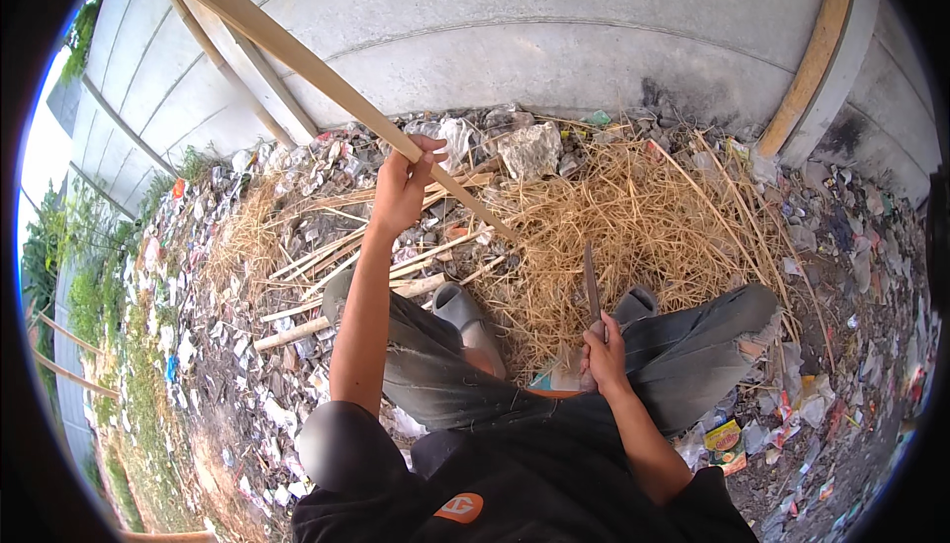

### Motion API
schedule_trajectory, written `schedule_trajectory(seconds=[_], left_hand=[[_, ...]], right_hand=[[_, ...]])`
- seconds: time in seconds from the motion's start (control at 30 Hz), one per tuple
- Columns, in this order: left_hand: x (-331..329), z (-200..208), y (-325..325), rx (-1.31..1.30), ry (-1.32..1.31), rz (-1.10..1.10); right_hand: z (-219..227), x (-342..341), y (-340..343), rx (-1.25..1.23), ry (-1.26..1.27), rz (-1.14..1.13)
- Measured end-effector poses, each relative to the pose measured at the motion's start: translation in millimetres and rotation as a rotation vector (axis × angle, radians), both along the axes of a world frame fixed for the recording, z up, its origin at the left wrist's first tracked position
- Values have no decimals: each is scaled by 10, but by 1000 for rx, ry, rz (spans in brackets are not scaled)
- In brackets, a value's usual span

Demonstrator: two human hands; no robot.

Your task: The person sits on the ground and splits long bamboo poles into thin strips using a machete. They hold the pole vertically and strike it repeatedly to separate the fibers. Later, they use a small blue utility knife to trim the edges of the resulting strips.

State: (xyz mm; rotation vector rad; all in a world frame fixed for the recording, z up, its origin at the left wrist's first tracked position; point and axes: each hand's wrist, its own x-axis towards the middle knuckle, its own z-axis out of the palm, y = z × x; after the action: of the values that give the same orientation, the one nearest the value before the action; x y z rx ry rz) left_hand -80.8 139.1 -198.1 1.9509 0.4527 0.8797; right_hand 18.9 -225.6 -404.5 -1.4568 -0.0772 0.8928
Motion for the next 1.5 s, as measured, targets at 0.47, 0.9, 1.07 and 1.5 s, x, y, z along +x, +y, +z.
schedule_trajectory(seconds=[0.47, 0.9, 1.07, 1.5], left_hand=[[222, -288, -19, 107, 89, 29], [424, 721, -145, 260, -505, 315], [178, 1932, -175, 301, -766, 284], [458, 2426, -639, 334, -855, 296]], right_hand=[[-36, 12, -1, 4, -4, -7], [-152, 17, 18, -4, -22, 1], [-88, 27, 17, -10, -5, 26], [-109, -16, 25, -2, -99, 54]])
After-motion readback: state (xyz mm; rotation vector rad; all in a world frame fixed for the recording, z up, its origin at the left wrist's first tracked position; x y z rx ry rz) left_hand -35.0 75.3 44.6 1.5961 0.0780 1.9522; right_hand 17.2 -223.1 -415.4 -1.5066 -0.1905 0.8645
